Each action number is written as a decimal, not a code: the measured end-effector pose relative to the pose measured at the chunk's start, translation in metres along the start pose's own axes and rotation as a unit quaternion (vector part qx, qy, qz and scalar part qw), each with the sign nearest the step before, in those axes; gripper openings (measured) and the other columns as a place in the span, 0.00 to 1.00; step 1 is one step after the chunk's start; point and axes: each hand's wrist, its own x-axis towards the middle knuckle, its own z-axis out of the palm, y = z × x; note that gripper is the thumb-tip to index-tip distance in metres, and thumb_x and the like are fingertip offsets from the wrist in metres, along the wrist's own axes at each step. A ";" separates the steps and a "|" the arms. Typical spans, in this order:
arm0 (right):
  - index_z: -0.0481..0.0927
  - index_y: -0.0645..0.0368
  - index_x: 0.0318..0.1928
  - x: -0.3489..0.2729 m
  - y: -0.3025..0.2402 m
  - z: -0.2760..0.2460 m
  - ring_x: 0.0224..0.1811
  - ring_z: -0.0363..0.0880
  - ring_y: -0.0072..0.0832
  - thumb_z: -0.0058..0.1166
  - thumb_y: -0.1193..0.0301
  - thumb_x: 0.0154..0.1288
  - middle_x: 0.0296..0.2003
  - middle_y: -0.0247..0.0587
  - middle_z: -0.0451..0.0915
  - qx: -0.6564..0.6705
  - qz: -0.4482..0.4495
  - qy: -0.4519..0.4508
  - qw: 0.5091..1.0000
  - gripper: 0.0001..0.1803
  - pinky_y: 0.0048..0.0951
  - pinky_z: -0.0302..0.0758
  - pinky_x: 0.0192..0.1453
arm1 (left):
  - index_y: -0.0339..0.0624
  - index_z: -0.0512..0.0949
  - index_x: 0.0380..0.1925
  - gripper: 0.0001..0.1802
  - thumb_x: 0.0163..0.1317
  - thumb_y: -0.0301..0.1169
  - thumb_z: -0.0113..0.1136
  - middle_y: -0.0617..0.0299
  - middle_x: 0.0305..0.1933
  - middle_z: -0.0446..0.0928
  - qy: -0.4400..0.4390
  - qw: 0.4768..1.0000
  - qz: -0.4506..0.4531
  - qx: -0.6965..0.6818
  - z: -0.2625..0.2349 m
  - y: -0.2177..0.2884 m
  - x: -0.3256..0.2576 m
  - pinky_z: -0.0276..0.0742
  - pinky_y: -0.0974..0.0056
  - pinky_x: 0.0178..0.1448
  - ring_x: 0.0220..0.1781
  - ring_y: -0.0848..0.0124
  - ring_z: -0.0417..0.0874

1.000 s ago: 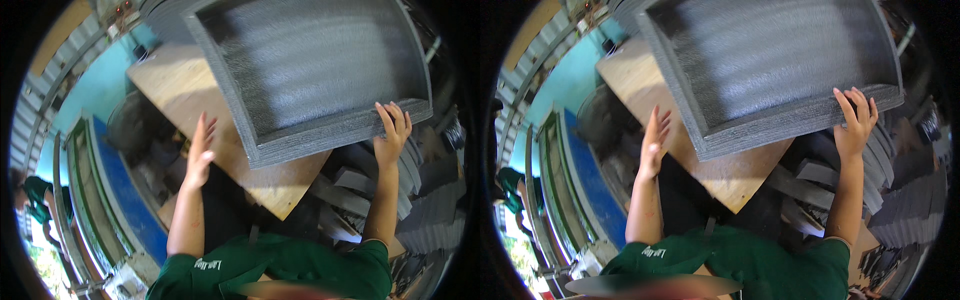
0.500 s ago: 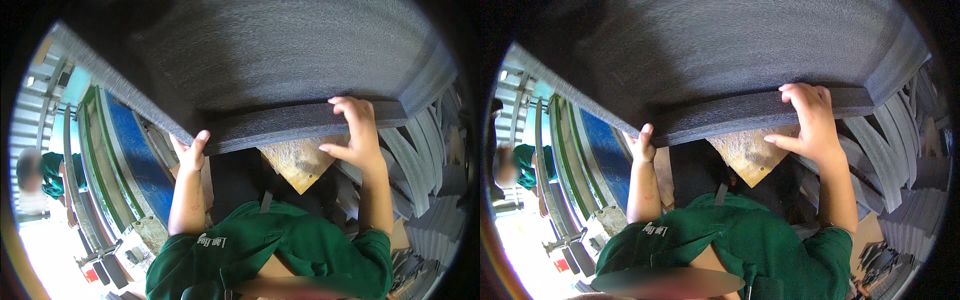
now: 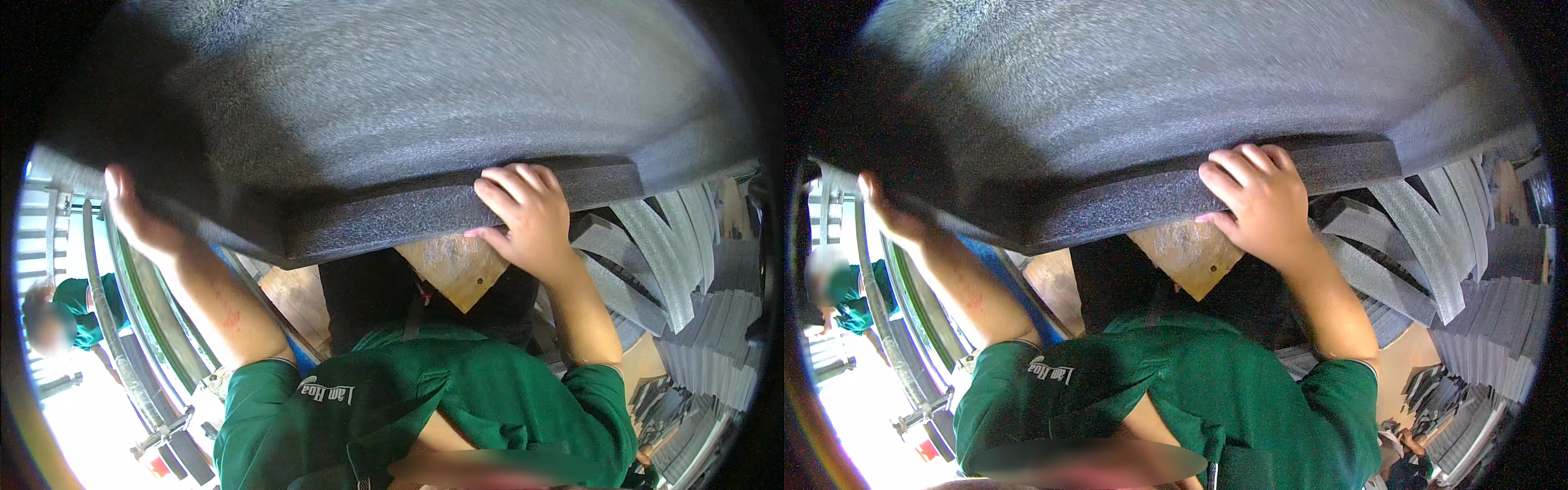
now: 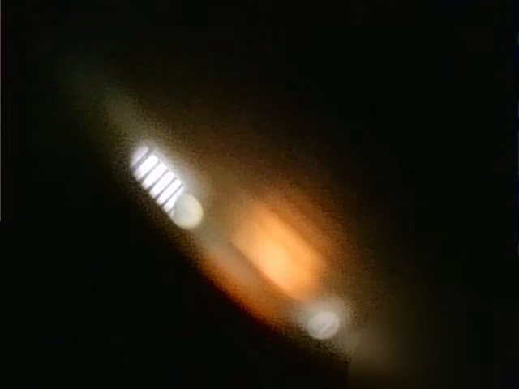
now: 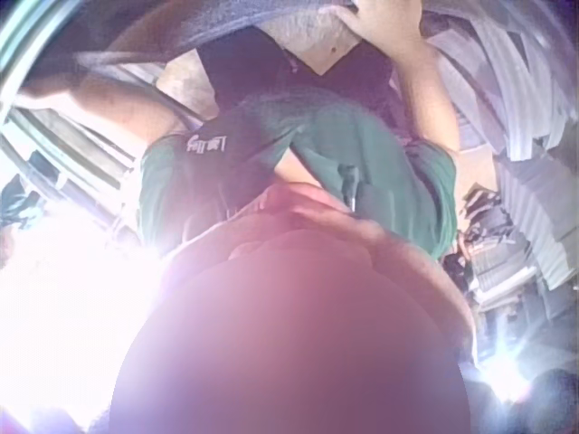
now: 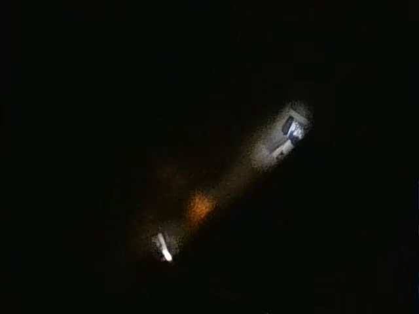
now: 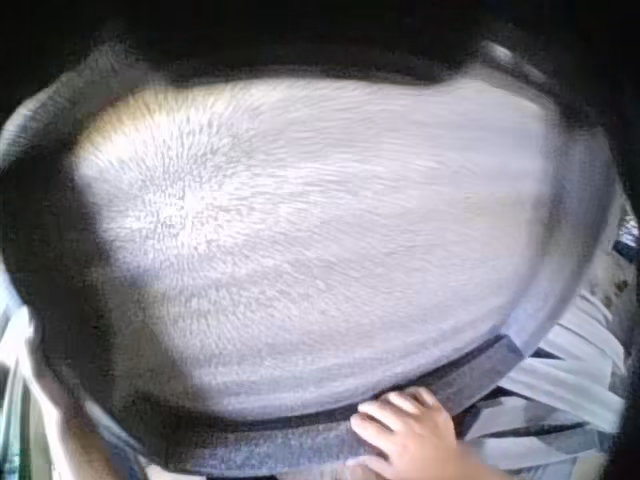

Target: The person picks up a gray foam panel, places it on a green cutting machine, and trims its edges. They then inspect the panel, peel off excess foam strips, and use a small metal tool to scrape and clean the edges. The person repeats this process with another foam panel, stacking the finished pieces on a wooden board.

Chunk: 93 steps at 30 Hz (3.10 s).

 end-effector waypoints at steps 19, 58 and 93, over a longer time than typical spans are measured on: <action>0.85 0.46 0.46 -0.021 -0.017 0.024 0.48 0.81 0.31 0.67 0.64 0.40 0.47 0.28 0.83 -0.015 0.049 0.125 0.991 0.25 0.39 0.74 0.57 | 0.34 0.76 0.65 0.39 0.69 0.58 0.59 0.48 0.59 0.82 -0.165 0.925 -0.337 -0.053 0.138 -0.050 0.040 0.79 0.56 0.62 0.57 0.56 0.84; 0.57 0.67 0.76 -0.024 -0.034 0.007 0.73 0.66 0.45 0.75 0.62 0.55 0.71 0.47 0.67 0.630 0.196 0.314 0.682 0.55 0.49 0.60 0.78 | 0.49 0.76 0.48 0.21 0.66 0.52 0.56 0.62 0.53 0.71 0.113 0.956 -0.242 -0.123 0.061 0.084 -0.091 0.68 0.53 0.65 0.57 0.64 0.71; 0.65 0.76 0.69 -0.127 0.126 -0.011 0.65 0.72 0.55 0.68 0.37 0.54 0.64 0.58 0.73 0.699 0.268 0.334 0.573 0.59 0.57 0.71 0.69 | 0.29 0.74 0.61 0.40 0.46 0.38 0.67 0.47 0.50 0.81 -0.133 0.890 -0.352 -0.259 0.040 0.012 -0.028 0.80 0.54 0.58 0.49 0.56 0.83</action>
